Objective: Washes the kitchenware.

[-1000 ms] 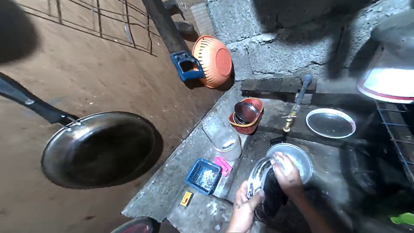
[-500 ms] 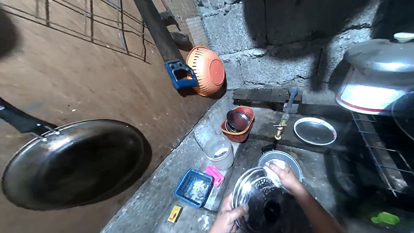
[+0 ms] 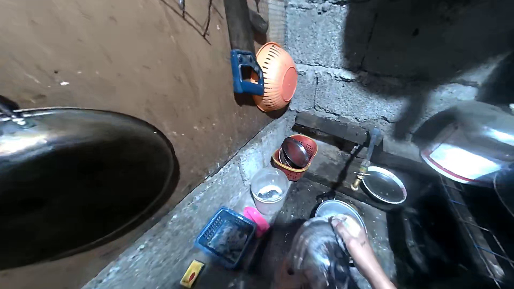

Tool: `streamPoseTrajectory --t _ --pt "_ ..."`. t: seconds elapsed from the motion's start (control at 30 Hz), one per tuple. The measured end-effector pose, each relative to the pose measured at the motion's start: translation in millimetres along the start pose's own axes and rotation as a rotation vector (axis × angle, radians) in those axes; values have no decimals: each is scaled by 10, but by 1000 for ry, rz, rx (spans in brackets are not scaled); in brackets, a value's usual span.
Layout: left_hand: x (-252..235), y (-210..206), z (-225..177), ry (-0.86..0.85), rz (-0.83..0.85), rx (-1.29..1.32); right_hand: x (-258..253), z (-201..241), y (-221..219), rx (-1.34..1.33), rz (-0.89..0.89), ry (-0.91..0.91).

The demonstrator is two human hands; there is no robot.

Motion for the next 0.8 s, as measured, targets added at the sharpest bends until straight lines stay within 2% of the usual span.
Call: streamPoseTrajectory --t 0.07,0.1,0.17,0.27,0.43,0.53,0.6,0.67,0.73,0.8 --pt "-66 195 -113 -102 -187 202 -184 -273 -1 -31 -82 -179" --pt "-133 307 -179 -151 -226 222 -275 -256 -51 38 -89 -200" --pt "-225 493 -244 -176 -246 105 -560 13 -153 154 -119 -147" --pt "-173 618 -130 -106 -223 -93 -1176 484 -324 141 -153 -65" --pt "-189 541 115 -102 -56 -130 -1851 820 -1019 248 137 -142" --pt "-372 407 59 -106 3 -141 -2053 776 -1328 357 345 -121" --pt "-500 329 -10 -67 9 -176 -2086 774 -1363 437 456 -84" --pt "-660 236 -105 -22 31 -238 -1945 951 -1062 534 374 -35" --pt "-874 109 -174 21 59 -246 -1657 1175 -463 659 94 13" --pt "-1148 -27 -156 31 112 -210 -1379 1217 228 718 -228 -39"
Point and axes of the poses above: each hand's wrist, its own x-axis away from the middle knuckle, its own y-axis out of the back of the hand, z = x × y, the point moved 5 cm from there along -x, towards the middle knuckle, and after that the axes turned 15 degrees about z, right-handed, at the moved point
